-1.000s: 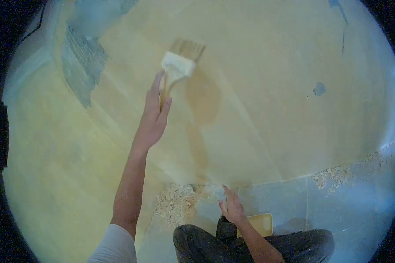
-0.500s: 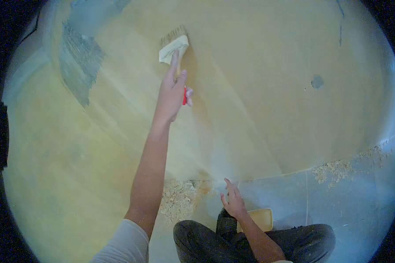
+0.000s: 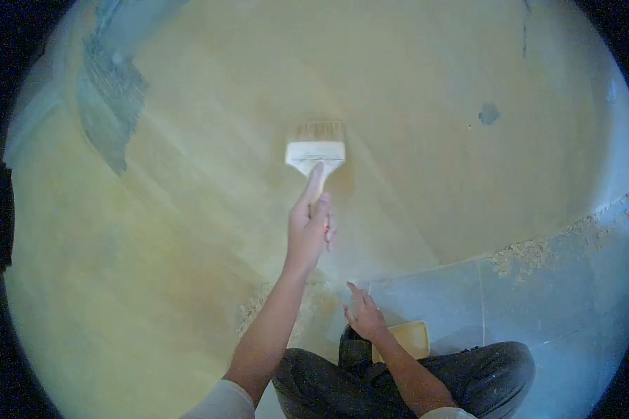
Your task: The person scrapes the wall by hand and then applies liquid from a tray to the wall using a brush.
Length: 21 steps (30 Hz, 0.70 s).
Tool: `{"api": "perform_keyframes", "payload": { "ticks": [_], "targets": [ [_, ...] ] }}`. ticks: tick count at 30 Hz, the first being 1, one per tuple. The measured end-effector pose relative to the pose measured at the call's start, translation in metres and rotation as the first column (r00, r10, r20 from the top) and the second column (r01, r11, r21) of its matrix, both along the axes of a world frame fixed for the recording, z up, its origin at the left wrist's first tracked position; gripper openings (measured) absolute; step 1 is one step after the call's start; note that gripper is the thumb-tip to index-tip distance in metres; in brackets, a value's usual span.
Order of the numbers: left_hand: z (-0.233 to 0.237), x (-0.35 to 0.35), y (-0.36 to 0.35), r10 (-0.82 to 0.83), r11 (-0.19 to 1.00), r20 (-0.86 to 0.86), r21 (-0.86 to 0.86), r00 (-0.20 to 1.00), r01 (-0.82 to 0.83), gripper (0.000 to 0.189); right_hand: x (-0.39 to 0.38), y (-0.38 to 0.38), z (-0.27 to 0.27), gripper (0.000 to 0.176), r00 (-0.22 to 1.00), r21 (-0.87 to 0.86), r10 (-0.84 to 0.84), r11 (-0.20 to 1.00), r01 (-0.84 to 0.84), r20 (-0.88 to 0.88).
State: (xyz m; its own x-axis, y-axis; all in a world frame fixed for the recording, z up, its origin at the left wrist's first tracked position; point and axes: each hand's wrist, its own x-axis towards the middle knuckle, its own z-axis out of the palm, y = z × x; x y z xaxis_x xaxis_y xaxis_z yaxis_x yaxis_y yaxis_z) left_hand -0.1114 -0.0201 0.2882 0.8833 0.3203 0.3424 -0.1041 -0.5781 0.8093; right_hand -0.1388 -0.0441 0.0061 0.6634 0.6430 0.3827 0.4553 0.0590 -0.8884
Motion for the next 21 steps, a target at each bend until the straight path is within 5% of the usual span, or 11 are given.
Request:
{"api": "perform_keyframes", "payload": {
  "ticks": [5,8,14,17,19,21],
  "targets": [
    [0.046,0.006,-0.005,-0.032,0.984,0.288,-0.162,0.957,0.081,0.049,-0.001,-0.004,0.002,0.063,0.991,-0.094,0.117,0.988,-0.123,-0.065],
    [0.071,0.018,-0.003,-0.097,0.978,0.348,-0.139,0.932,0.154,0.048,-0.002,0.005,-0.013,0.064,0.997,-0.174,0.067,0.983,-0.061,0.024],
    [0.038,0.029,0.009,-0.129,0.881,0.338,-0.392,0.932,0.265,0.047,-0.004,0.01,-0.023,0.064,0.999,-0.194,0.02,0.981,-0.013,0.036],
    [0.008,0.018,0.026,0.085,0.87,0.205,-0.493,0.975,0.028,0.048,-0.004,0.01,-0.016,0.065,0.996,-0.164,0.092,0.982,-0.09,0.005],
    [-0.021,0.011,0.065,-0.144,0.911,0.291,-0.335,0.946,0.241,0.045,-0.001,0.028,-0.033,0.067,0.99,-0.022,0.083,0.997,-0.081,0.113],
    [-0.023,0.016,0.114,-0.267,0.801,0.031,-0.549,0.963,0.239,0.043,-0.001,0.044,-0.04,0.063,0.989,-0.062,0.016,0.998,-0.007,0.15]
  ]
}}
